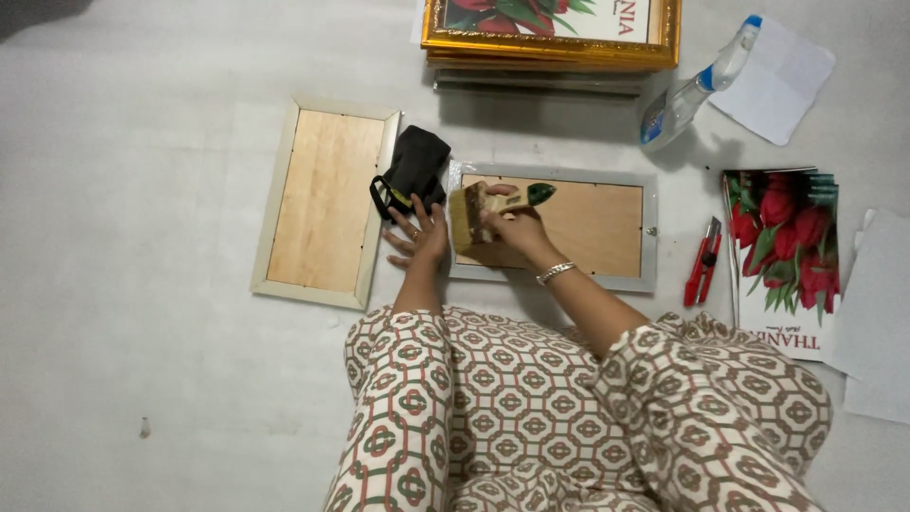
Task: Cleaning glass and assembling a picture frame with a backing board
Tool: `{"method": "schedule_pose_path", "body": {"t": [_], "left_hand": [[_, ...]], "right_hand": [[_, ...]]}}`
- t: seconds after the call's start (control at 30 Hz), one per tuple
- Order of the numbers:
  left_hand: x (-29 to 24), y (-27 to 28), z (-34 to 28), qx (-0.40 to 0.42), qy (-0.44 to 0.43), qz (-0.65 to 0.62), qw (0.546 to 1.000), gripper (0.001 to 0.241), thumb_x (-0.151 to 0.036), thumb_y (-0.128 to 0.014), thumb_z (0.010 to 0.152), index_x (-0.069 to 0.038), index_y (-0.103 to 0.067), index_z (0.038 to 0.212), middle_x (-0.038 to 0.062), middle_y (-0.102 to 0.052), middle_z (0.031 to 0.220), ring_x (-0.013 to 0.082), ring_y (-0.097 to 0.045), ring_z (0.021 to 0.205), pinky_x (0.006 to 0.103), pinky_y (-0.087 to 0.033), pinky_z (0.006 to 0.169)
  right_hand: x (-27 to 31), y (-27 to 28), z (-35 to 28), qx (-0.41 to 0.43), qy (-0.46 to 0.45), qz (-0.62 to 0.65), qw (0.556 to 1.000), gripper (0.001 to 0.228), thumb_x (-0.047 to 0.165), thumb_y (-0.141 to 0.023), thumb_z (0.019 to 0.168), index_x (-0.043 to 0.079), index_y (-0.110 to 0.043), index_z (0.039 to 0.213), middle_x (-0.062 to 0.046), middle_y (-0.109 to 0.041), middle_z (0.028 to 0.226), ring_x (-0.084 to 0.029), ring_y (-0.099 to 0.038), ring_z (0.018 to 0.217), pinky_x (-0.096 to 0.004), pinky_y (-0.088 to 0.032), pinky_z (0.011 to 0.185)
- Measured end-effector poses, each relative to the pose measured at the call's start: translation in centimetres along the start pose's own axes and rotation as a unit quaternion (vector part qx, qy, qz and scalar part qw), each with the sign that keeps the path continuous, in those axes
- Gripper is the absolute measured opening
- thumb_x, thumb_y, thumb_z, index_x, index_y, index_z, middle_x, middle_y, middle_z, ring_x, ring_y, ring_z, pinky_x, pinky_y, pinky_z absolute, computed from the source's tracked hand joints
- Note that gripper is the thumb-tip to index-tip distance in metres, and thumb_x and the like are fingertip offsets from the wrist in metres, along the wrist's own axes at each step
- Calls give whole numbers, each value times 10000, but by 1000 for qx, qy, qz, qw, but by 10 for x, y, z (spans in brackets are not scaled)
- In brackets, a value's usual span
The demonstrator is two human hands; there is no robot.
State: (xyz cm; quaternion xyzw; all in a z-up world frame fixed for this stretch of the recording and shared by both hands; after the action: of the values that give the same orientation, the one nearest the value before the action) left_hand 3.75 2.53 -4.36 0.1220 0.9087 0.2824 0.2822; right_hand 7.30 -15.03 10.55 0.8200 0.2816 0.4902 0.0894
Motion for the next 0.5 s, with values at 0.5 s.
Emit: {"method": "schedule_pose_path", "body": {"t": [0.5], "left_hand": [[2,-2,5,0,-13,18,1000,733,-800,-73,973,-470,135,1594,-7,434,1598,494,313,1464,762,204,1109]], "right_hand": [[-168,238,-20,-211,-40,-75,974,463,272,-735,944,-124,-677,1176,-362,-670,1115,-454,-674,1017,-623,-566,714]]}}
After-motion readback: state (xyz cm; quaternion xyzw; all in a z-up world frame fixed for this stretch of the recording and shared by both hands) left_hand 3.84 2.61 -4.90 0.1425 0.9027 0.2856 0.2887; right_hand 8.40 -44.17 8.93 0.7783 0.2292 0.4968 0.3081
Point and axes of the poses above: each hand's wrist, its own z-axis towards the middle knuckle, its own y-axis out of the back of the hand, x = y × z, the point moved 6 cm from there along z, towards the middle knuckle
